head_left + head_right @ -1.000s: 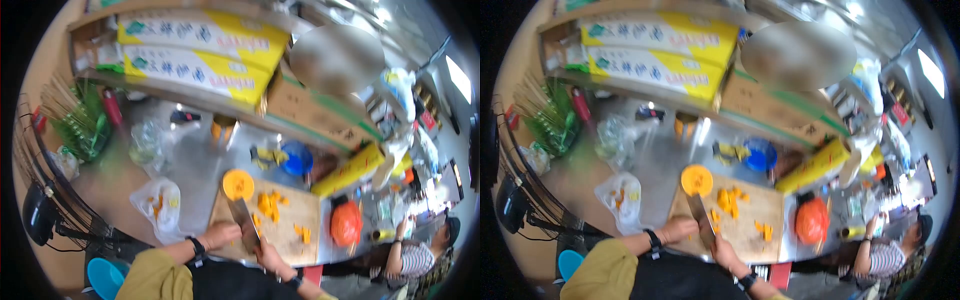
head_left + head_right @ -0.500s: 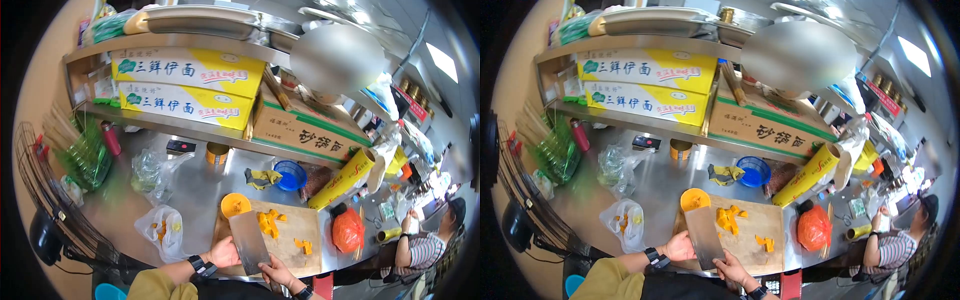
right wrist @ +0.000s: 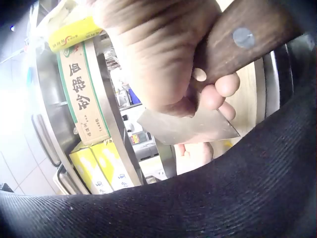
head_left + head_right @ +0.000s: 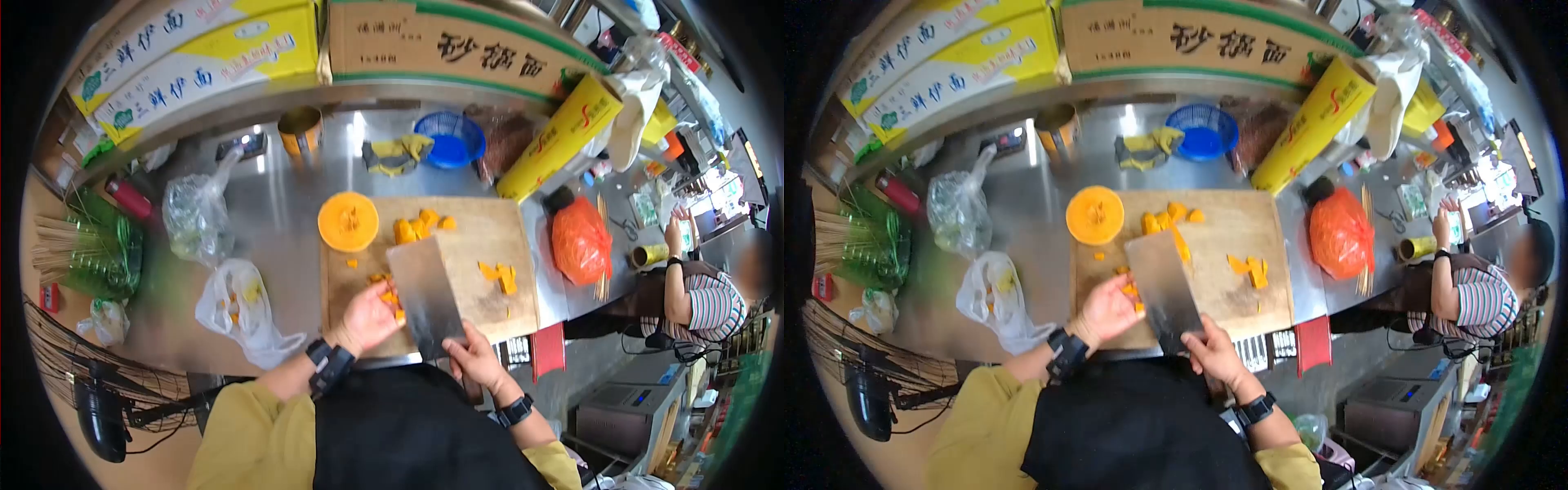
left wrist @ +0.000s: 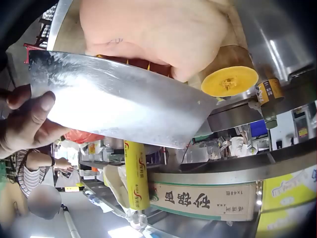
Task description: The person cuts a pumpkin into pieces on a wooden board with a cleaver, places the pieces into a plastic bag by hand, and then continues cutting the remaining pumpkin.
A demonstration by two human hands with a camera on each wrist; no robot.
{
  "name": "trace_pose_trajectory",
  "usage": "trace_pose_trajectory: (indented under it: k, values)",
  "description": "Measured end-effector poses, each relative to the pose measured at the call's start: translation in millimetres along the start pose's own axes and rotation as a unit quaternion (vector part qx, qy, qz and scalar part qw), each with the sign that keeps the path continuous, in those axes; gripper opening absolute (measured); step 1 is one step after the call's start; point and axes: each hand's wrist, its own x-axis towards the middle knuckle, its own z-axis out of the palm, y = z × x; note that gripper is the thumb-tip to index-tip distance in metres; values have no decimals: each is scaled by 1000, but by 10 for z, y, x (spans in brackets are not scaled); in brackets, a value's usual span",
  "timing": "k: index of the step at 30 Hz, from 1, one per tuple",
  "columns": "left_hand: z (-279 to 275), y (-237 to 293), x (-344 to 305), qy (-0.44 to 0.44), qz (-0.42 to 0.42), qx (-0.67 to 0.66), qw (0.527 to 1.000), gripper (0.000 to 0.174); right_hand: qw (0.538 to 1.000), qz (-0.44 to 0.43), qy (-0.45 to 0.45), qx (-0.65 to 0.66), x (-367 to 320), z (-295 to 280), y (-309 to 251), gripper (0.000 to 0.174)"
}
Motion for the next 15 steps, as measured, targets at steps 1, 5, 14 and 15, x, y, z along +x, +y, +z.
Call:
trace_pose_trajectory:
  k: [1,5,14,15]
  values:
    - [73,34,0,11,16,29,999,16,1000,0,19,23,-7,-22,26,42]
    - [180,100,-10,161,140,227,950,10,997,18,66,19,-50,-146,2,37]
    - [292,109,-150,-9,289,911,295,40,993,74,94,-9,-203,-275,181,27]
    - [287,149,-167,24,300,913,275,40,993,77,94,-6,-205,-273,211,28]
